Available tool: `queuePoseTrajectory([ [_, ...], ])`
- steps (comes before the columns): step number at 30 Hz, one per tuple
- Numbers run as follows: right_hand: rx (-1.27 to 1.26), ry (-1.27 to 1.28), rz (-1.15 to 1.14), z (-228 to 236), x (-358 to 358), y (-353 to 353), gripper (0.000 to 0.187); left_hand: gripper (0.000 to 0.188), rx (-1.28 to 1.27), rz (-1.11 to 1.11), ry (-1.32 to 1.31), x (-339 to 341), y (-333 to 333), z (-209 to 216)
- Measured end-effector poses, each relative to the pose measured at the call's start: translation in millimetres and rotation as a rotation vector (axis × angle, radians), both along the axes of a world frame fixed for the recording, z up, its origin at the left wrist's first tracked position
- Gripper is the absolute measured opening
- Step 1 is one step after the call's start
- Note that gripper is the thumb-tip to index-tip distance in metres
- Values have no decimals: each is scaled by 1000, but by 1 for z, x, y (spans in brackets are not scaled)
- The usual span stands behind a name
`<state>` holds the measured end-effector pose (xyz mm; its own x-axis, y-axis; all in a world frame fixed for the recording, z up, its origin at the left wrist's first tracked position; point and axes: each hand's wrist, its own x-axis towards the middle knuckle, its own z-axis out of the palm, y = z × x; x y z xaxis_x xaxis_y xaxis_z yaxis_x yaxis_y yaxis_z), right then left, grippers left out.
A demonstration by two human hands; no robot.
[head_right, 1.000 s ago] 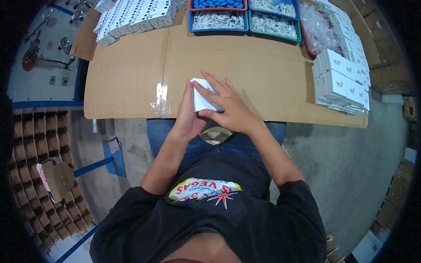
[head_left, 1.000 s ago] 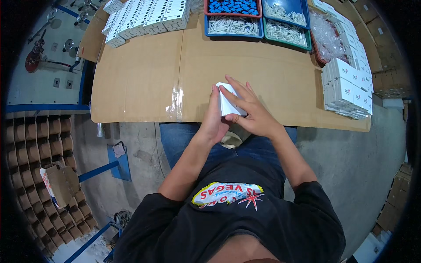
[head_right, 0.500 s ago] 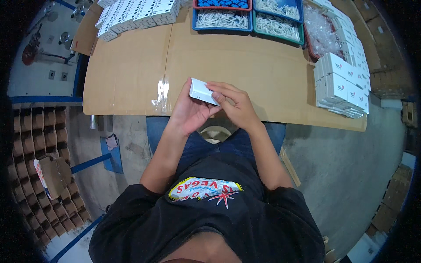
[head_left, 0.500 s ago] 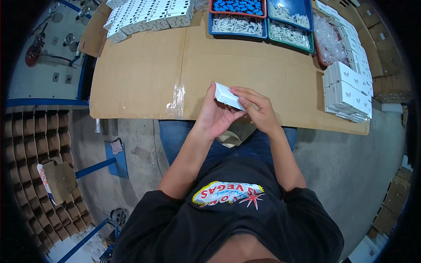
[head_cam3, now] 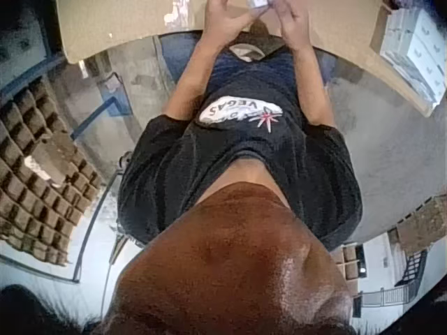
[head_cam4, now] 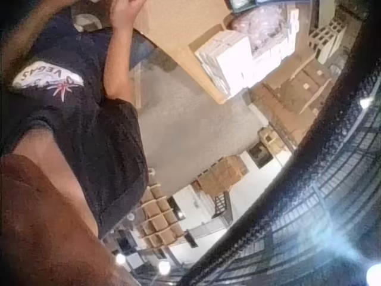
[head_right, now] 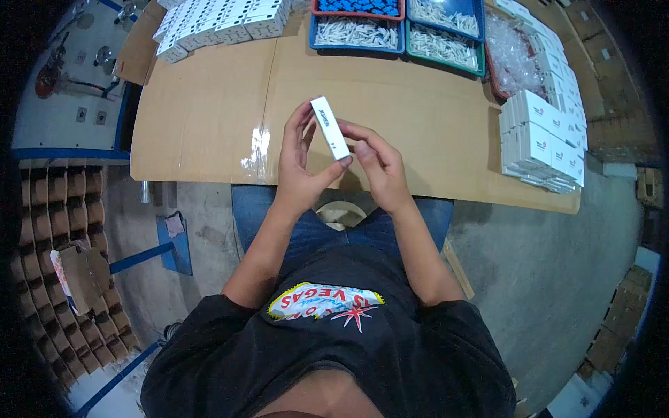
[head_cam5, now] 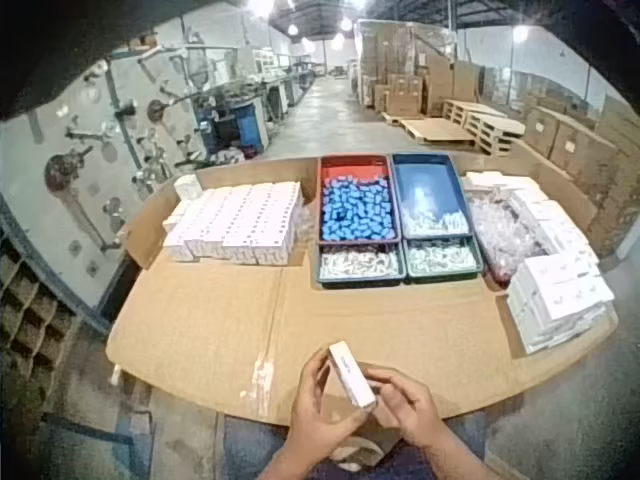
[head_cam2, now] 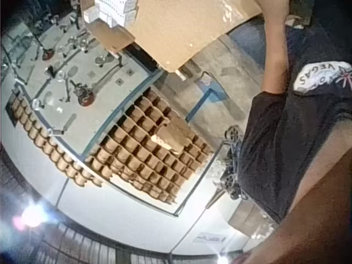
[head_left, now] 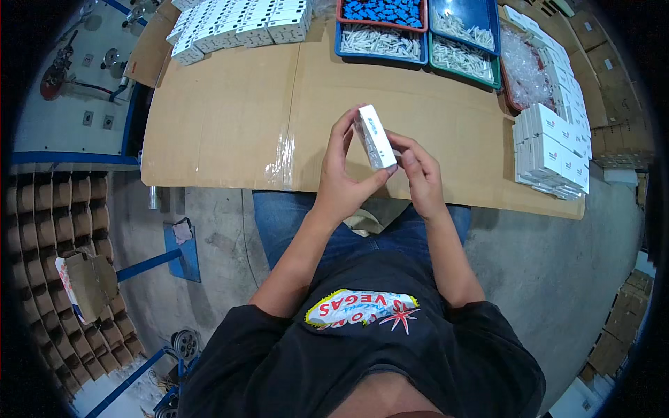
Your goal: The person assembles small electrical components by hand. They open a white cardboard box, place a plastic bag containing a white component inside, add several white plastic pins, and insert a blue plastic piece. The person then closes the box and places it on a stack of similar boxes.
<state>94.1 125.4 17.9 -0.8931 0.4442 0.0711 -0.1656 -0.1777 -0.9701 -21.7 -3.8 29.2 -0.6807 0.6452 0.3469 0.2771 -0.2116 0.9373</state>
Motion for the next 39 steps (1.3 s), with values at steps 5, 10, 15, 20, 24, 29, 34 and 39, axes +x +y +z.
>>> queuePoseTrajectory([
  [5,527,25,-57,13,-7,-3,60,61,22,-102,-869,-7,-5,-3],
  [10,665,-35,-20,14,-10,-12,67,62,-90,-99,-1109,4,-2,8],
  [15,877,19,-43,3,-10,-9,66,63,-91,-131,-1154,9,-1,5],
  [20,922,60,-84,7,-12,-8,64,64,-109,-196,-1189,16,2,8],
  [24,883,104,-147,-4,-14,-9,63,67,-107,-220,-1192,23,5,5],
  [29,929,138,-150,-6,-17,-10,63,65,-46,-186,-1238,25,6,7],
  [34,993,166,-163,-6,-19,-9,62,63,-37,-191,-1232,23,5,12],
  [39,982,210,-225,-12,-20,-13,62,61,-51,-147,-1186,28,8,14],
])
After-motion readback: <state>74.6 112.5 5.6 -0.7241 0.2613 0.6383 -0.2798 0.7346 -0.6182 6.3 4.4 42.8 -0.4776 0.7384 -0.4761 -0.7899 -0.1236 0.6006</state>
